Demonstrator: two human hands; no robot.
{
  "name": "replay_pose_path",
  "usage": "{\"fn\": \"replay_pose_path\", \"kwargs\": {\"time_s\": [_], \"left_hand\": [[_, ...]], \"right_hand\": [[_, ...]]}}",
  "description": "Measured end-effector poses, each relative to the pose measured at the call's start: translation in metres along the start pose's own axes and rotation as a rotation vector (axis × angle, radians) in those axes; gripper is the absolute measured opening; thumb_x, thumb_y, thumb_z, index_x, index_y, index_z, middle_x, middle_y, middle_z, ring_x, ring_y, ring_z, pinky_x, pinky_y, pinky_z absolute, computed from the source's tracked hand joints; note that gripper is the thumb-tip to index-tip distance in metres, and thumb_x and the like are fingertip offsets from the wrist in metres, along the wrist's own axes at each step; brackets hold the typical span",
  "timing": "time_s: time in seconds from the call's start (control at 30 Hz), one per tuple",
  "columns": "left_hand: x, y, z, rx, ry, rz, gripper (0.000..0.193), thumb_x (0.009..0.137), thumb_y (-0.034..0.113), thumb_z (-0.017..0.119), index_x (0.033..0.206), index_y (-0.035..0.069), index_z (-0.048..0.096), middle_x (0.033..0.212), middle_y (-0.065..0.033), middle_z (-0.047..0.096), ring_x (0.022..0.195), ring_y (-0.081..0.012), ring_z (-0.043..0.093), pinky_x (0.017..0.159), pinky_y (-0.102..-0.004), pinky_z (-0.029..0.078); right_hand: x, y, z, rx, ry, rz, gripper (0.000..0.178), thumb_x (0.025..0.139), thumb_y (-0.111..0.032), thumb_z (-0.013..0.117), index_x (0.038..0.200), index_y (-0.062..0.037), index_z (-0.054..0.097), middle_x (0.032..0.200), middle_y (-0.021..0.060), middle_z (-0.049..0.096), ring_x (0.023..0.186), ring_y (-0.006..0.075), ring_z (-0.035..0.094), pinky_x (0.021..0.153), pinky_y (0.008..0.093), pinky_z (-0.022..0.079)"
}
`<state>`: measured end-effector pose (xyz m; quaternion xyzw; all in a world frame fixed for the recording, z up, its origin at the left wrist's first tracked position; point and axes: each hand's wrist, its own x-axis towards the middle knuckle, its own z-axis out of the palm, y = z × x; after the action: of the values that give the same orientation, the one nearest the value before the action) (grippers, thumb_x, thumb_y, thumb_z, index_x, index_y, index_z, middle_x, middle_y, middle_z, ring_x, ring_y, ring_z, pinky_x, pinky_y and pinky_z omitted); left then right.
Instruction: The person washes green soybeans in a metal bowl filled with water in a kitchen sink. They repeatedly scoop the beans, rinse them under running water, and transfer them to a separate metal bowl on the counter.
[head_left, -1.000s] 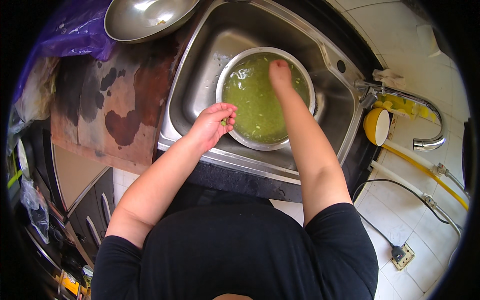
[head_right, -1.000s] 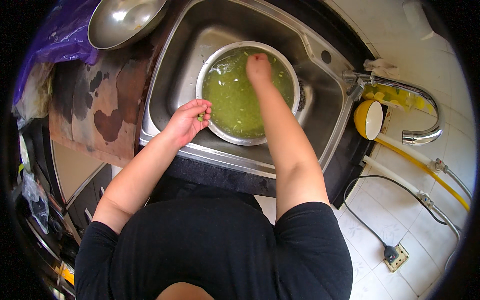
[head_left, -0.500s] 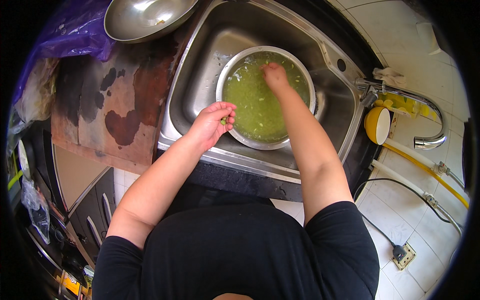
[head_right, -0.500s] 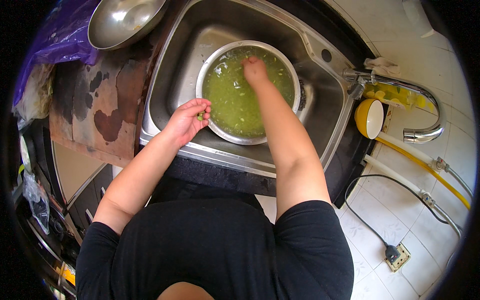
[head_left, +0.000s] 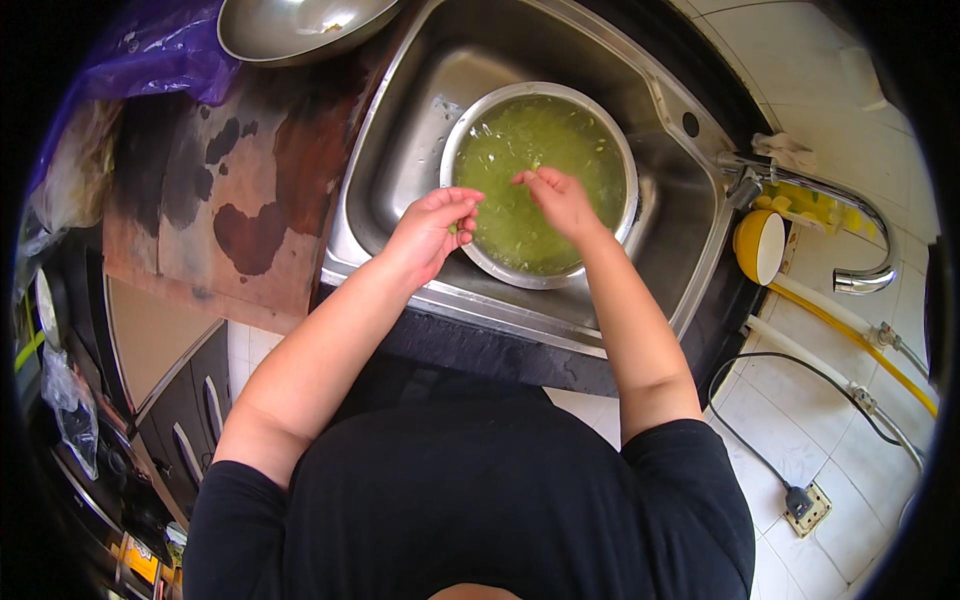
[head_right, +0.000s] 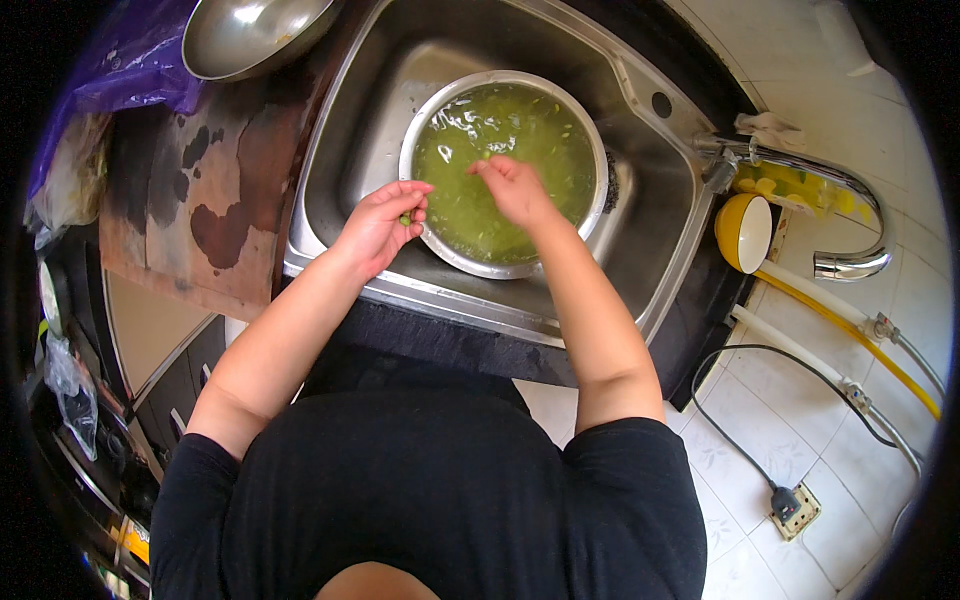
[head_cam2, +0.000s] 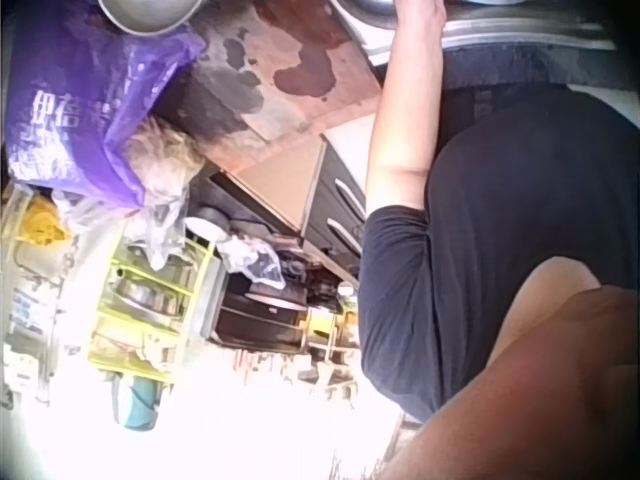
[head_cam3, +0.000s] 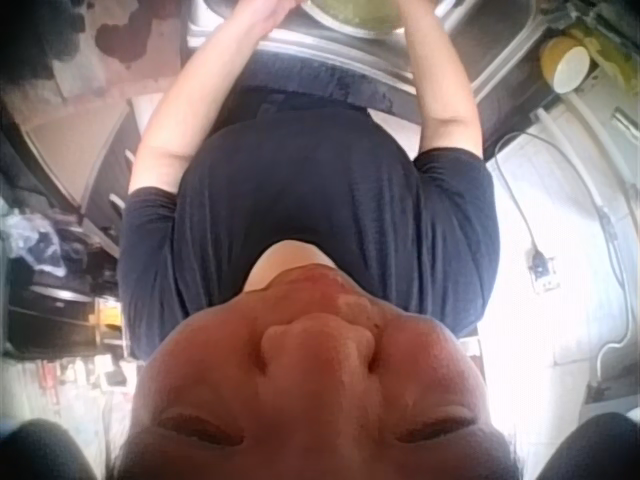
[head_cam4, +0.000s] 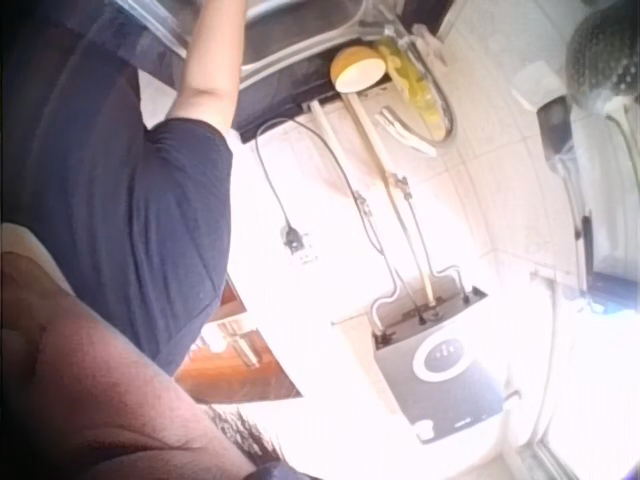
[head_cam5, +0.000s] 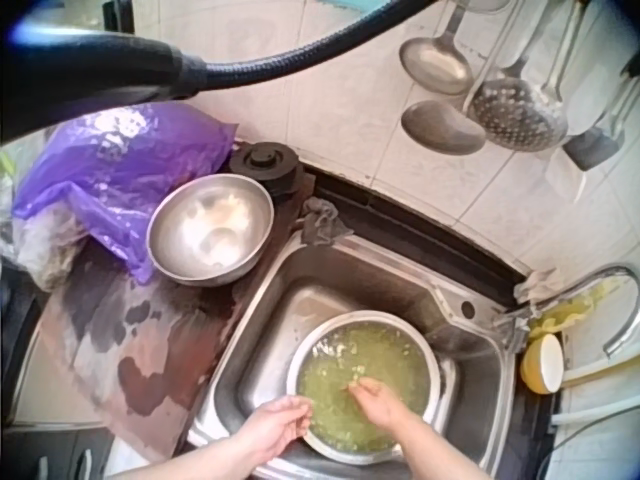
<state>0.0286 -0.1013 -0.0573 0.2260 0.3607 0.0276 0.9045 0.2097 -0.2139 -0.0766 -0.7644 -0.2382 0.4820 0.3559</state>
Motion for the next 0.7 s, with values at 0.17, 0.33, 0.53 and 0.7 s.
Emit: {"fn": "replay_pose_path", "kwargs": {"time_s": [0.17, 0.33, 0.53, 0.7], "left_hand": [[-0.007, 0.002, 0.009, 0.192, -0.043, 0.07, 0.027, 0.082, 0.012, 0.058, 0.106, 0.0, 0.054, 0.079, -0.0004, 0.054, 0.066, -0.0064, 0.044, 0.06, -0.0189, 0.037], [-0.005, -0.005, 0.005, 0.251, -0.053, 0.13, 0.017, 0.08, 0.01, 0.06, 0.094, 0.0, 0.058, 0.076, -0.0032, 0.058, 0.062, -0.0066, 0.046, 0.055, -0.0188, 0.036], [-0.005, -0.004, 0.006, 0.116, -0.048, 0.105, 0.016, 0.081, 0.011, 0.059, 0.092, 0.001, 0.056, 0.076, -0.0026, 0.056, 0.057, -0.0057, 0.042, 0.052, -0.0172, 0.034], [-0.009, -0.001, 0.006, 0.054, -0.129, 0.023, 0.015, 0.081, 0.008, 0.059, 0.092, 0.002, 0.052, 0.075, -0.0027, 0.054, 0.057, -0.0061, 0.042, 0.051, -0.0174, 0.035]], "right_hand": [[-0.038, -0.02, 0.033, -0.083, -0.142, -0.121, 0.028, 0.084, -0.029, 0.047, 0.084, -0.0058, 0.063, 0.07, 0.0051, 0.061, 0.067, 0.0128, 0.055, 0.065, 0.0268, 0.043], [-0.051, -0.032, 0.048, -0.103, -0.121, -0.188, 0.025, 0.082, -0.026, 0.047, 0.08, -0.0063, 0.063, 0.071, 0.0085, 0.061, 0.068, 0.0157, 0.057, 0.066, 0.0289, 0.043], [-0.055, -0.028, 0.041, 0.122, 0.091, -0.1, 0.028, 0.085, -0.029, 0.048, 0.077, -0.0057, 0.06, 0.069, 0.0035, 0.057, 0.068, 0.0107, 0.05, 0.065, 0.0256, 0.041], [-0.064, -0.031, 0.039, 0.196, 0.006, -0.286, 0.022, 0.084, -0.017, 0.054, 0.104, -0.0079, 0.058, 0.067, -0.0048, 0.046, 0.065, 0.0042, 0.043, 0.062, 0.0187, 0.037]]}}
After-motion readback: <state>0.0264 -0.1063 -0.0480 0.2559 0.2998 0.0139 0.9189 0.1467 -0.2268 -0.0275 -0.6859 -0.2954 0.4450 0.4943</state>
